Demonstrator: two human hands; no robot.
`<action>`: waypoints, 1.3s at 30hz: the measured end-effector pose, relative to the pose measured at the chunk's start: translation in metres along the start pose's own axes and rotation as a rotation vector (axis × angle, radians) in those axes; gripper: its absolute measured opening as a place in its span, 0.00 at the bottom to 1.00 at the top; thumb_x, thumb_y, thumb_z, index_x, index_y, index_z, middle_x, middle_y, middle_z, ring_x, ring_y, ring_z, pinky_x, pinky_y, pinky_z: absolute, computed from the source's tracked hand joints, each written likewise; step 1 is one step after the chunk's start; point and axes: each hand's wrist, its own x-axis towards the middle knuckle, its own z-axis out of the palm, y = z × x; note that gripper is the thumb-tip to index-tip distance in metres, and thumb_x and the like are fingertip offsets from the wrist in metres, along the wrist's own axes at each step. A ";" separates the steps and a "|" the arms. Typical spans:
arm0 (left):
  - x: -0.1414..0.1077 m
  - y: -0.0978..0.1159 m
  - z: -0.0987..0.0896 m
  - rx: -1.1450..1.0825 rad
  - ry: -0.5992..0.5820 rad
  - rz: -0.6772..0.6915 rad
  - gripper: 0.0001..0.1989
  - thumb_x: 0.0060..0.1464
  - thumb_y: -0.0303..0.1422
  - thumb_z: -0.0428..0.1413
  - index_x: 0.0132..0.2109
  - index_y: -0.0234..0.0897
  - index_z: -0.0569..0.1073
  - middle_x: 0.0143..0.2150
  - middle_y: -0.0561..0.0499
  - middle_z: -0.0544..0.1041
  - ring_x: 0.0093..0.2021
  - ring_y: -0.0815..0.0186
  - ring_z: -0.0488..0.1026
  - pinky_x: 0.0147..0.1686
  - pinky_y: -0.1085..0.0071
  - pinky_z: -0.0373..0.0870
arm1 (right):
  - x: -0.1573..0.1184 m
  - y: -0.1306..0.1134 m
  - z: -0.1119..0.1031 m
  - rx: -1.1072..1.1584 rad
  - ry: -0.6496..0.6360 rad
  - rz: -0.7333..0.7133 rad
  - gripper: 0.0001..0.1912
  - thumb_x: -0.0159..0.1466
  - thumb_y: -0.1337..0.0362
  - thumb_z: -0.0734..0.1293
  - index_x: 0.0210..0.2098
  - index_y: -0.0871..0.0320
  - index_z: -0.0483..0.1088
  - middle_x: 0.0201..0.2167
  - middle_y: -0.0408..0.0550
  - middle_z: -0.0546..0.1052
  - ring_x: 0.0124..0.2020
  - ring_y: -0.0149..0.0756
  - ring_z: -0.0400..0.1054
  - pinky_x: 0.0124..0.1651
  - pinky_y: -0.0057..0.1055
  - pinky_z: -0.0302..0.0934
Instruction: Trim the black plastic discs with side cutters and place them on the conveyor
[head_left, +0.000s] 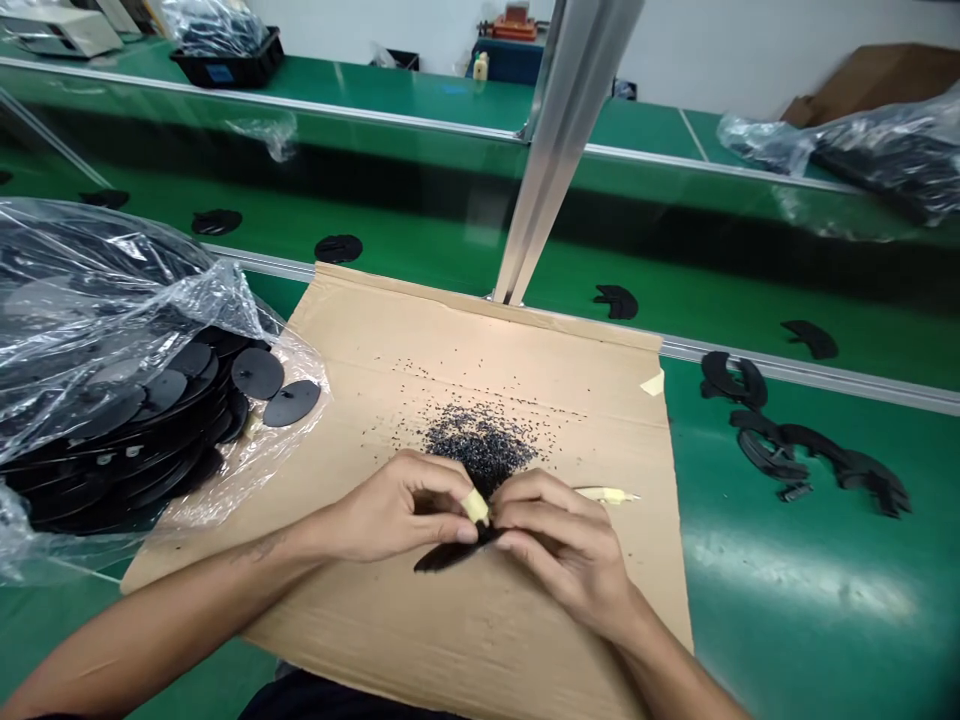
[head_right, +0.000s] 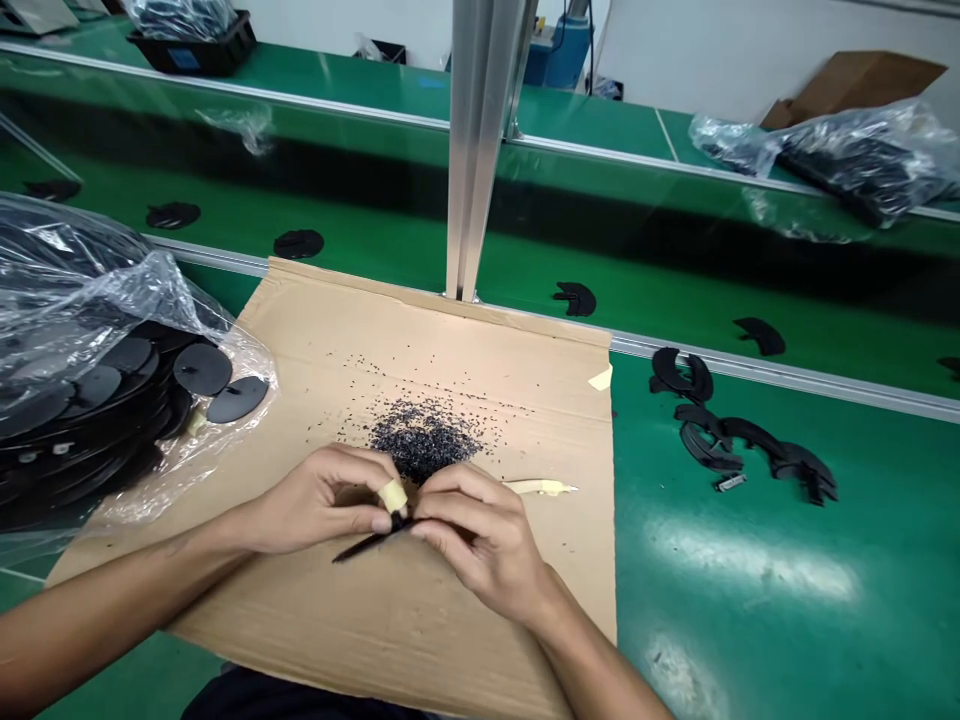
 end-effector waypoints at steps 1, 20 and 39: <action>0.000 -0.002 0.001 -0.050 0.044 -0.004 0.11 0.61 0.39 0.60 0.39 0.34 0.80 0.36 0.46 0.79 0.35 0.68 0.76 0.35 0.73 0.73 | -0.001 -0.001 0.001 -0.025 0.076 -0.005 0.05 0.65 0.71 0.69 0.40 0.57 0.75 0.36 0.49 0.77 0.37 0.35 0.73 0.37 0.34 0.72; 0.001 -0.011 0.016 0.075 0.270 0.193 0.08 0.59 0.32 0.62 0.45 0.34 0.79 0.41 0.43 0.82 0.42 0.63 0.79 0.43 0.66 0.78 | -0.007 -0.006 0.008 -0.389 0.233 -0.176 0.16 0.61 0.76 0.71 0.45 0.54 0.75 0.39 0.49 0.79 0.40 0.39 0.75 0.38 0.38 0.74; 0.008 -0.032 0.012 -0.156 0.500 0.035 0.14 0.56 0.36 0.64 0.46 0.32 0.79 0.44 0.43 0.83 0.45 0.60 0.80 0.47 0.65 0.79 | -0.064 -0.005 -0.054 -0.973 -0.082 0.265 0.24 0.66 0.52 0.66 0.59 0.53 0.67 0.47 0.56 0.76 0.44 0.49 0.74 0.36 0.42 0.73</action>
